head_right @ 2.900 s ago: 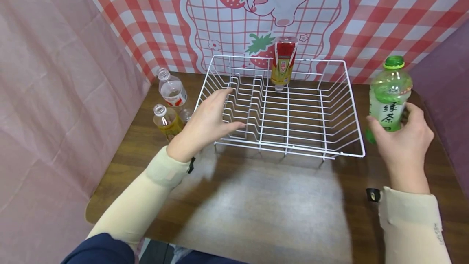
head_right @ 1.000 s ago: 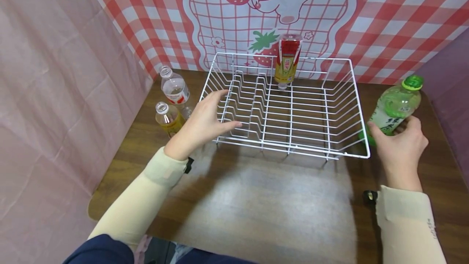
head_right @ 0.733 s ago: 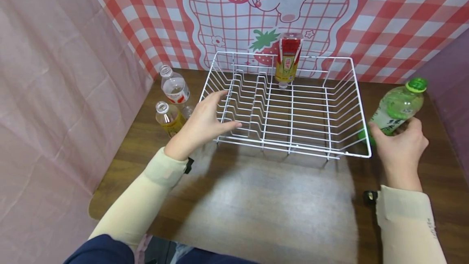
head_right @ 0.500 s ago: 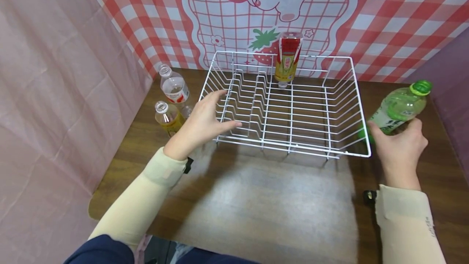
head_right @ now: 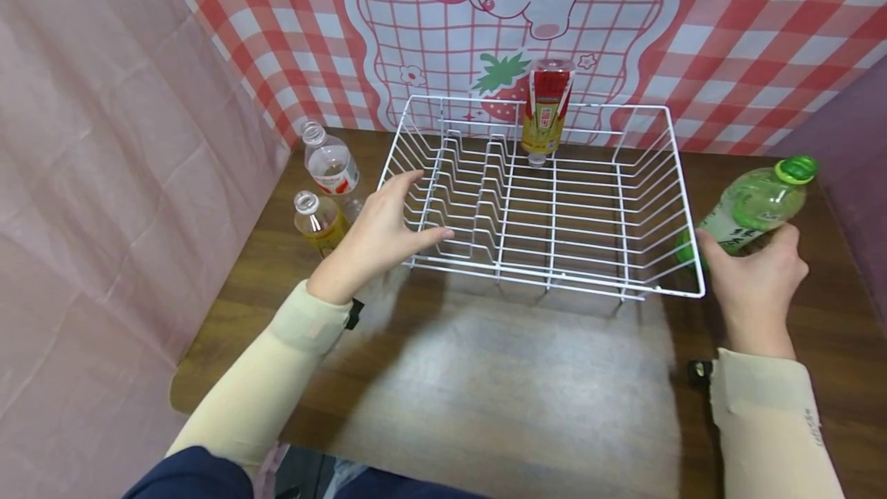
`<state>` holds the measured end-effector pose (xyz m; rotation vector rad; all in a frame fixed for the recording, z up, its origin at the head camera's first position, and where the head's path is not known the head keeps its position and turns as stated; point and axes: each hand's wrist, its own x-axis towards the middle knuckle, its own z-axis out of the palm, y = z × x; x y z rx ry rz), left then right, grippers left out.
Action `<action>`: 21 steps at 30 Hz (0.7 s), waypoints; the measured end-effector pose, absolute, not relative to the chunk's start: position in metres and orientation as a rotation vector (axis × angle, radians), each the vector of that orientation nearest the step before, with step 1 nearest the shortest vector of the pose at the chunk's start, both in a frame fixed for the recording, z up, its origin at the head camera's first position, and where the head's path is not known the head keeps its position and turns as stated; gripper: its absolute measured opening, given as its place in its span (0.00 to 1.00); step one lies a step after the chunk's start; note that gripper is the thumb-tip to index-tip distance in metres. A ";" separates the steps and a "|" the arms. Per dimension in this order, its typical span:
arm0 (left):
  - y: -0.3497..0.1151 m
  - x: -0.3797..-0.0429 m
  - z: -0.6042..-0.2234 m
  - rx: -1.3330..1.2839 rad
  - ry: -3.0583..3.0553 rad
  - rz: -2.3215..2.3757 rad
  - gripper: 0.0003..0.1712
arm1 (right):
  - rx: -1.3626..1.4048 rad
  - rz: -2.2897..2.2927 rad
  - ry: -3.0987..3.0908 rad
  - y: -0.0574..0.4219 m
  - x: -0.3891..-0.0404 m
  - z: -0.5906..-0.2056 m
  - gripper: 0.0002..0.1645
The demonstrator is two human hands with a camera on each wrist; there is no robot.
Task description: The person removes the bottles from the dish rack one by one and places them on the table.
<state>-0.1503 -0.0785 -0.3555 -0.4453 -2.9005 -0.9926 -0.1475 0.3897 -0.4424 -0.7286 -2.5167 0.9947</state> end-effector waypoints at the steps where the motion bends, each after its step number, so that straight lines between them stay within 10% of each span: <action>1: -0.079 -0.150 -0.356 -0.438 -2.901 -1.004 0.58 | -0.716 0.992 -2.517 0.390 -0.148 -0.443 0.50; 21: -0.082 -0.148 -0.355 -0.377 -2.916 -1.076 0.59 | -0.658 0.973 -2.608 0.391 -0.148 -0.440 0.50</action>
